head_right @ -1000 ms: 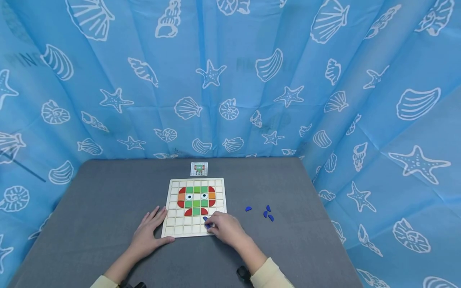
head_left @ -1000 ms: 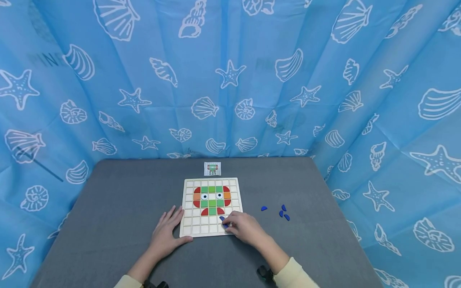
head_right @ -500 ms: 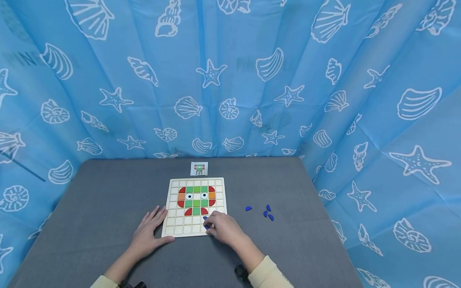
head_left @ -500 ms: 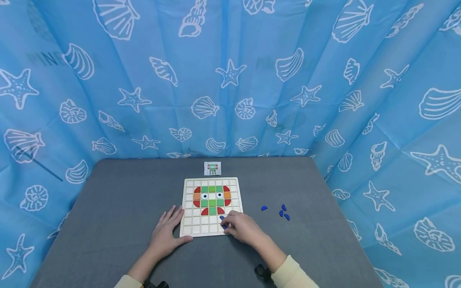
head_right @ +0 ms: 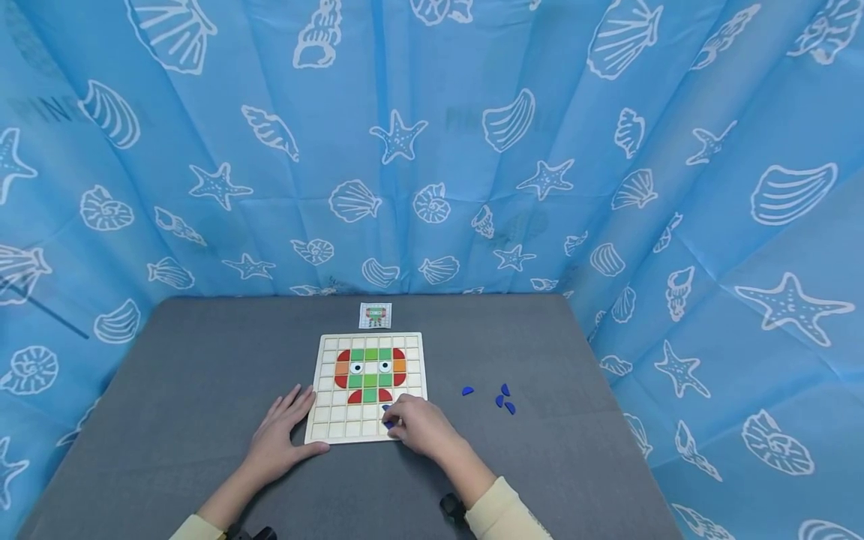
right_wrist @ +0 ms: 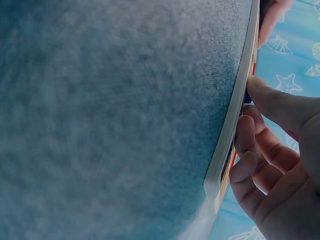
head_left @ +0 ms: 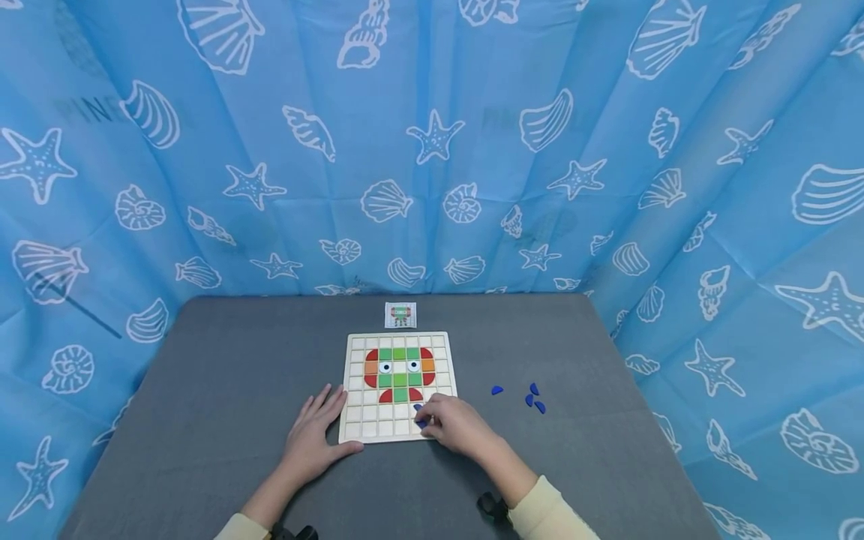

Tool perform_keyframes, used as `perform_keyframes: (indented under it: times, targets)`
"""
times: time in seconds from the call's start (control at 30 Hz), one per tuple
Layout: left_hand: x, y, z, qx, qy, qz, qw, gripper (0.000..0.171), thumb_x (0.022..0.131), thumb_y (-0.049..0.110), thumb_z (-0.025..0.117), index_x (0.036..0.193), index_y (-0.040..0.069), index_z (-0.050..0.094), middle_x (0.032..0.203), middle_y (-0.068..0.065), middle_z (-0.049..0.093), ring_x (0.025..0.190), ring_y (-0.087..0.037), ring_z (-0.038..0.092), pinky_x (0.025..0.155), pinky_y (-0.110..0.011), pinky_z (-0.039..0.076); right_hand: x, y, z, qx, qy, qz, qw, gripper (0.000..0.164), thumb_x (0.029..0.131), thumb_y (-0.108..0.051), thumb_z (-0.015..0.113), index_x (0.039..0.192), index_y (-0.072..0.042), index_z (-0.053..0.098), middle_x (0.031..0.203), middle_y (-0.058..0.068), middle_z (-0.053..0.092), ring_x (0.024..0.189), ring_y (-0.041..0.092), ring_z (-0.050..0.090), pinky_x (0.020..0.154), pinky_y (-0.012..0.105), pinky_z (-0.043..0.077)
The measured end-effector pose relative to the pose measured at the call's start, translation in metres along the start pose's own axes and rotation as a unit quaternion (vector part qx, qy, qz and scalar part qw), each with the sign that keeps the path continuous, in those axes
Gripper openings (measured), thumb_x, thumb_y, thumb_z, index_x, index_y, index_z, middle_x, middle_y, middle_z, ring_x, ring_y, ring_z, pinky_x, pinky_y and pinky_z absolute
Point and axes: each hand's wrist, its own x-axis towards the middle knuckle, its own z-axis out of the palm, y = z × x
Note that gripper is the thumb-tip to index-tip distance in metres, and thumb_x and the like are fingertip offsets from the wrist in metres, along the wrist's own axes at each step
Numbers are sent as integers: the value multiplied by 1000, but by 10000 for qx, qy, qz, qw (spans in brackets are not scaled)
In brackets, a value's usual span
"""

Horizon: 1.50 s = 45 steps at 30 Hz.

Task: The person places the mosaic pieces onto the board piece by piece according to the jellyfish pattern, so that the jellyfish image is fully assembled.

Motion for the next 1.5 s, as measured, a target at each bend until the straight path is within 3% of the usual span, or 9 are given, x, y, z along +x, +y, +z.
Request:
perform_keyframes:
  times: [0.8,1.03,1.5]
  targets:
    - [4,2,0,-21,113,152,9998,108,72,71,76,155,11,41,161,-8,39,153,-35,27,124,-57,19,3,-2,-1,103,83,194,9997,15,89,-18,79,103,-14,78,90,-4,68,76,4,55,69,21,52]
    - [-4,-3,0,-33,168,116,9998,109,69,70,79,154,12,43,161,-6,39,153,-34,27,122,-57,20,2,-6,6,98,43,50,9999,13,91,-15,77,104,-15,78,94,-4,68,79,1,55,73,21,54]
    - [-1,-1,1,-75,91,119,9999,109,70,72,77,155,13,41,162,-6,38,153,-33,25,124,-56,17,0,-3,2,73,37,16,10000,15,90,-15,78,104,-12,76,92,-2,68,77,2,55,72,20,54]
